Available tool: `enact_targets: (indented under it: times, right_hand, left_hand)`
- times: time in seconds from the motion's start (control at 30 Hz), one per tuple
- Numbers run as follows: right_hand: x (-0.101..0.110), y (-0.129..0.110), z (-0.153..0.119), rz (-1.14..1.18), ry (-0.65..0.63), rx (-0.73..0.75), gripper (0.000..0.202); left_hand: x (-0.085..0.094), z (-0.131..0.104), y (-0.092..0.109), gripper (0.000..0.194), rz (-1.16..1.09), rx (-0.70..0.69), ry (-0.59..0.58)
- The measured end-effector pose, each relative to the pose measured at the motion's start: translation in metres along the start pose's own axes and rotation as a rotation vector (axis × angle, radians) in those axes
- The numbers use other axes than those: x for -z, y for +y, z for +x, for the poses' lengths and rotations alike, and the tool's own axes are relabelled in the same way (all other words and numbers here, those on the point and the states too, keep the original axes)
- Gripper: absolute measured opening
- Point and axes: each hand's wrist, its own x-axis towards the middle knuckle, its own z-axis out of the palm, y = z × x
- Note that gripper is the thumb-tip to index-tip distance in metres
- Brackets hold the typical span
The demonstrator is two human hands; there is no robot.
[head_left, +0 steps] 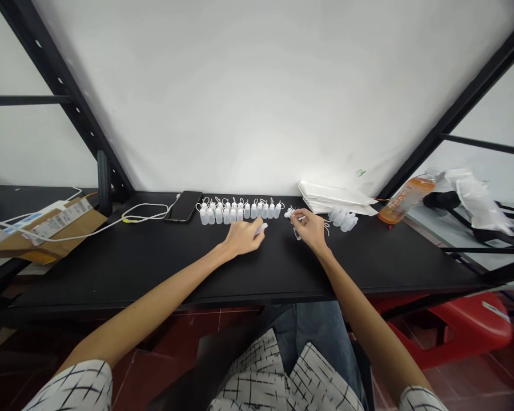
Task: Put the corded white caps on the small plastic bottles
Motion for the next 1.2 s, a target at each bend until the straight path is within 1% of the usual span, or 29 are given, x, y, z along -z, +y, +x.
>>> enact_targets:
  times: [0.07,0.13,0.3,0.43,0.53,0.67,0.73,0.77,0.83,0.93,1.0,1.1,1.2]
  right_hand:
    - [-0.001,0.001,0.0,0.064,-0.039,-0.002,0.023]
    - [-0.003,0.002,0.0,0.136,-0.088,0.001,0.024]
    - [-0.009,0.003,-0.002,0.281,-0.237,-0.013,0.029]
    - [-0.014,0.006,-0.002,0.275,-0.276,-0.025,0.029]
    - [-0.012,0.007,0.0,0.169,-0.224,-0.046,0.023]
    - [-0.005,0.006,0.001,-0.071,-0.039,-0.089,0.018]
    - [-0.002,0.005,0.001,-0.093,0.011,-0.106,0.019]
    - [-0.001,0.004,0.001,-0.076,0.015,-0.103,0.02]
    - [-0.002,0.001,0.0,0.008,-0.025,-0.07,0.022]
    - [-0.008,-0.006,-0.004,0.2,-0.146,-0.009,0.026]
    - [-0.013,-0.012,-0.008,0.287,-0.216,0.016,0.028]
    - [-0.019,-0.021,-0.015,0.307,-0.282,0.067,0.026]
    - [-0.021,-0.027,-0.018,0.269,-0.303,0.106,0.022]
  left_hand:
    - [-0.005,-0.001,0.002,0.024,-0.01,-0.002,-0.053]
    - [-0.005,-0.002,0.001,0.025,-0.034,0.02,-0.065]
    - [0.005,-0.001,-0.005,0.03,-0.143,0.069,-0.082]
    - [0.009,-0.001,-0.006,0.031,-0.178,0.066,-0.121]
    - [0.008,-0.001,-0.006,0.03,-0.173,0.037,-0.132]
    - [0.007,-0.001,-0.006,0.031,-0.162,0.026,-0.132]
    - [0.006,-0.002,-0.006,0.032,-0.17,0.025,-0.131]
    - [0.006,-0.002,-0.006,0.032,-0.178,0.021,-0.132]
    - [0.005,-0.001,-0.006,0.033,-0.194,0.013,-0.127]
    - [0.004,-0.001,-0.007,0.034,-0.214,0.005,-0.121]
    - [0.003,0.0,-0.007,0.035,-0.22,0.007,-0.124]
    - [0.002,0.0,-0.008,0.034,-0.229,-0.002,-0.132]
    - [0.001,-0.001,-0.01,0.035,-0.243,-0.018,-0.132]
